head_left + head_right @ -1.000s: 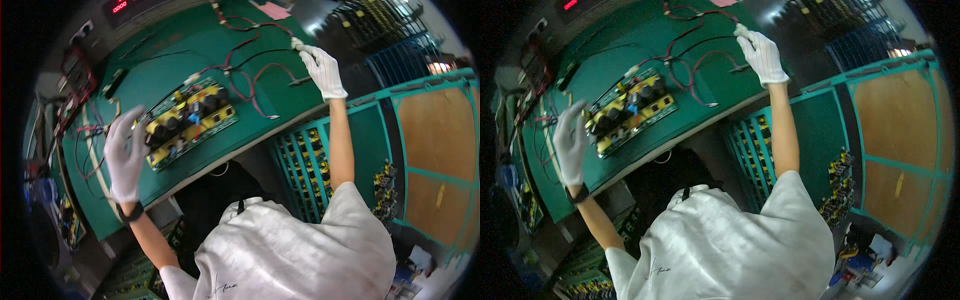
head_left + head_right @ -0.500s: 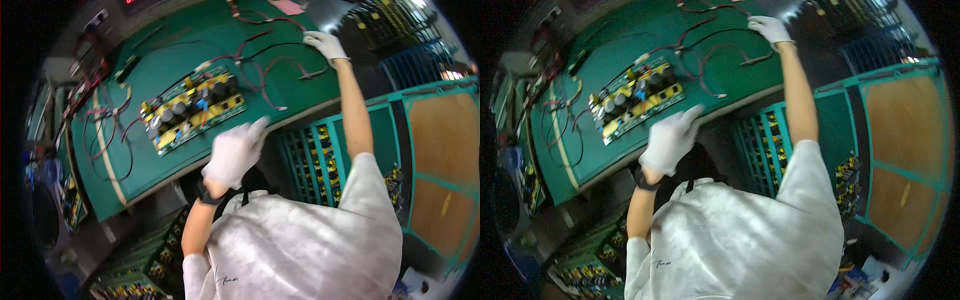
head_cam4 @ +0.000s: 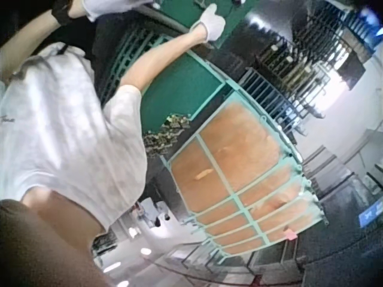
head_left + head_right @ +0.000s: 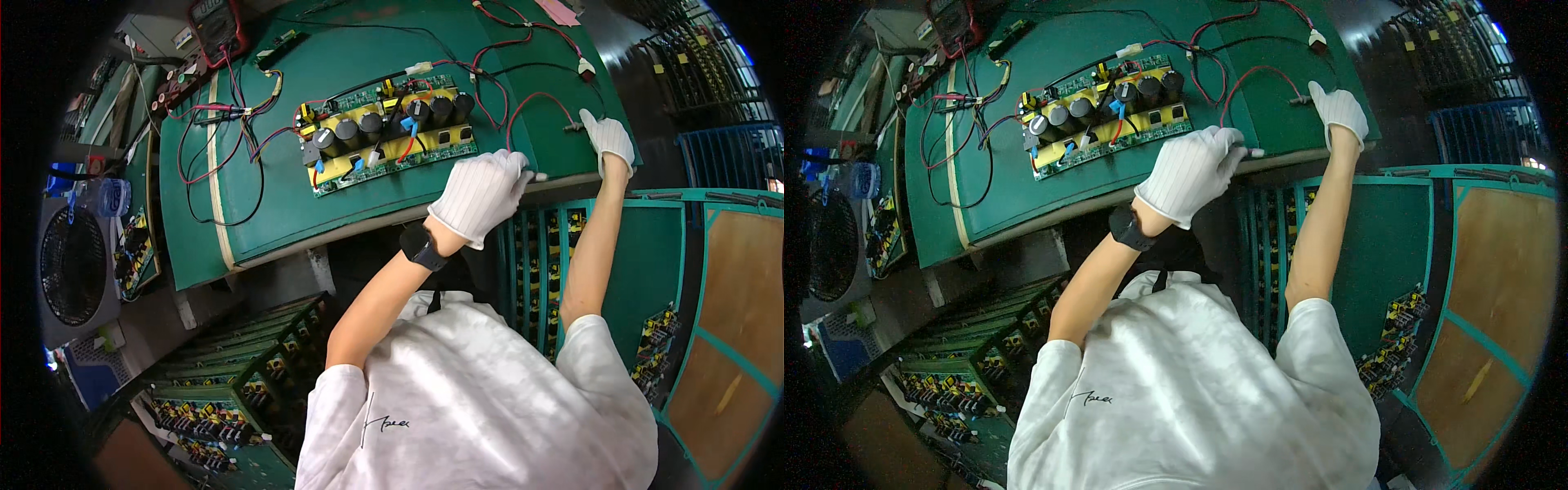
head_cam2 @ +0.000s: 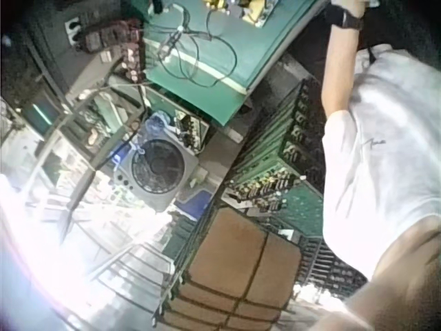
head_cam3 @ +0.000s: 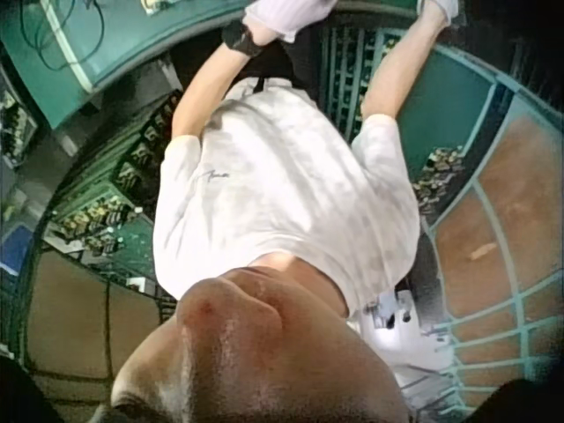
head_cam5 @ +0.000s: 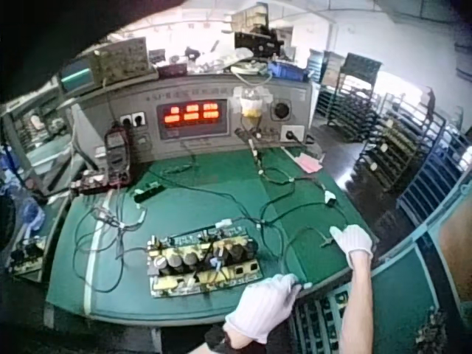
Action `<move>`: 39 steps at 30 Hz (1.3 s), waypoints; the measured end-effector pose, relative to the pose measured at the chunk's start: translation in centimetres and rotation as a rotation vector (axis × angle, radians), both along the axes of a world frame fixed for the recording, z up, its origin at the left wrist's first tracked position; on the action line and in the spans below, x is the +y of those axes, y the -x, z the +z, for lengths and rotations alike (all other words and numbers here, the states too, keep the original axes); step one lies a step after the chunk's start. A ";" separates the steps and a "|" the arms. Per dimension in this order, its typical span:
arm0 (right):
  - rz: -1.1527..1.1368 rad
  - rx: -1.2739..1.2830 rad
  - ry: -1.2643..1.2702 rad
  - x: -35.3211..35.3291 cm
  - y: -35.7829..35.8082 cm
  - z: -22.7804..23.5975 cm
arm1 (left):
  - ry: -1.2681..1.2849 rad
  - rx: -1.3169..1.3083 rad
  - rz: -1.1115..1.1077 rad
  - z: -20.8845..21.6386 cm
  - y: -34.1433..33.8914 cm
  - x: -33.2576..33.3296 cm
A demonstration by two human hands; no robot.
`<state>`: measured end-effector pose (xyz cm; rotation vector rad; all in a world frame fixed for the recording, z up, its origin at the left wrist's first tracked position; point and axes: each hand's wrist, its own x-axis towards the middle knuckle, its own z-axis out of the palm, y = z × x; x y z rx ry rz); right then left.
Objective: The user is testing a printed circuit board using a multimeter.
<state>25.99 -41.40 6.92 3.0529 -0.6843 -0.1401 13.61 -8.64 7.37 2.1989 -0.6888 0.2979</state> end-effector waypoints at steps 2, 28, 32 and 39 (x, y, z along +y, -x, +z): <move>0.019 -0.063 0.040 -0.9 0.0 -0.6 | 0.101 0.069 -0.009 0.1 0.8 -0.2; -0.118 -1.039 -1.683 6.3 16.6 6.5 | 1.443 1.451 -0.303 -0.1 8.8 -1.1; -0.006 -1.077 -1.731 6.5 16.9 8.2 | 1.116 1.261 -0.304 2.0 7.0 -1.1; 0.072 -0.938 -1.825 11.0 15.5 6.8 | 0.894 0.940 -0.169 6.7 6.6 5.9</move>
